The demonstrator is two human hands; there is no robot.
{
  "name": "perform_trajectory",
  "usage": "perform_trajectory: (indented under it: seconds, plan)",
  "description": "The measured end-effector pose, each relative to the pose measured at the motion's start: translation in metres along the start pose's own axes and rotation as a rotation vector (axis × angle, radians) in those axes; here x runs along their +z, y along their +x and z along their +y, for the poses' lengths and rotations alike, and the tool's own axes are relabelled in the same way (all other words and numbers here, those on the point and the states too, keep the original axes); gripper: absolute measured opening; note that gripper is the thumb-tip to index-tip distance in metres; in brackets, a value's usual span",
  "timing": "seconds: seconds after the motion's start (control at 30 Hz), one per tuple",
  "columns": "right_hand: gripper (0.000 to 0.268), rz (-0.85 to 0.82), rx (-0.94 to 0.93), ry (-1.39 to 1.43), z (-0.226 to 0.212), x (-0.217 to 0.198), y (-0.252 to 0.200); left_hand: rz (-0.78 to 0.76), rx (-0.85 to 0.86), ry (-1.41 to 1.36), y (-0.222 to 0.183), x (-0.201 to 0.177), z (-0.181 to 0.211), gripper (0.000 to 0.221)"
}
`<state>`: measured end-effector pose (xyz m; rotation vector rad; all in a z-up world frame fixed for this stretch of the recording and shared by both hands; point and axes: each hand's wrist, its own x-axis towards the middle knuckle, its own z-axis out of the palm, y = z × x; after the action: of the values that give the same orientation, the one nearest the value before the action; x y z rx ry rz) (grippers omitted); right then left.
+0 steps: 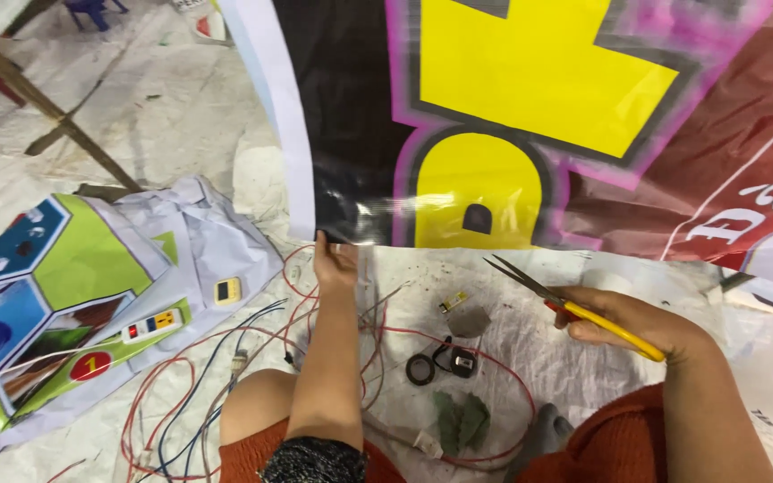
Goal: Stripping insulation from electrical wires and twisting them together to create connections.
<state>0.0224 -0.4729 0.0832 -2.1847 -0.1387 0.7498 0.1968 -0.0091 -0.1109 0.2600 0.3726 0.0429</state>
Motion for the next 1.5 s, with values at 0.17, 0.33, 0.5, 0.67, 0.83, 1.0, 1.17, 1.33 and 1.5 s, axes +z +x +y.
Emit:
perform_trajectory:
  seconds: [0.17, 0.33, 0.5, 0.67, 0.83, 1.0, 1.17, 1.33, 1.5]
  plan:
    - [0.064, -0.006, 0.063, -0.006, 0.004, 0.004, 0.011, 0.213, 0.242, 0.224, -0.011, 0.013, 0.045, 0.025]
    - [0.059, -0.006, 0.095, -0.017, 0.003, 0.007, 0.019, 0.219, 0.28, 0.208, -0.034, 0.021, 0.047, 0.024]
    - [0.071, -0.03, 0.103, -0.119, 0.004, 0.008, 0.022, 0.325, 0.302, 0.31, -0.064, 0.048, 0.042, 0.02]
    - [0.065, 0.007, 0.089, -0.151, 0.001, 0.012, 0.022, 0.363, 0.283, 0.417, -0.043, 0.012, 0.035, 0.009]
    - [0.072, 0.014, 0.09, -0.237, -0.001, 0.013, 0.023, 0.405, 0.235, 0.605, -0.036, -0.003, 0.026, 0.012]
    - [0.088, -0.016, 0.145, -0.212, -0.008, 0.015, 0.022, 0.416, 0.293, 0.965, -0.011, -0.027, 0.016, 0.012]
    - [0.096, -0.012, 0.263, -0.364, 0.016, 0.024, 0.039, 0.305, 0.193, 1.102, -0.013, -0.02, 0.015, 0.013]
    - [0.091, -0.016, 0.278, -0.381, 0.016, 0.029, 0.039, 0.254, 0.128, 1.2, -0.02, -0.014, 0.013, 0.017]
    - [0.069, -0.046, 0.212, -0.44, -0.025, 0.031, 0.022, 0.171, 0.042, 1.408, -0.021, -0.005, 0.001, 0.018]
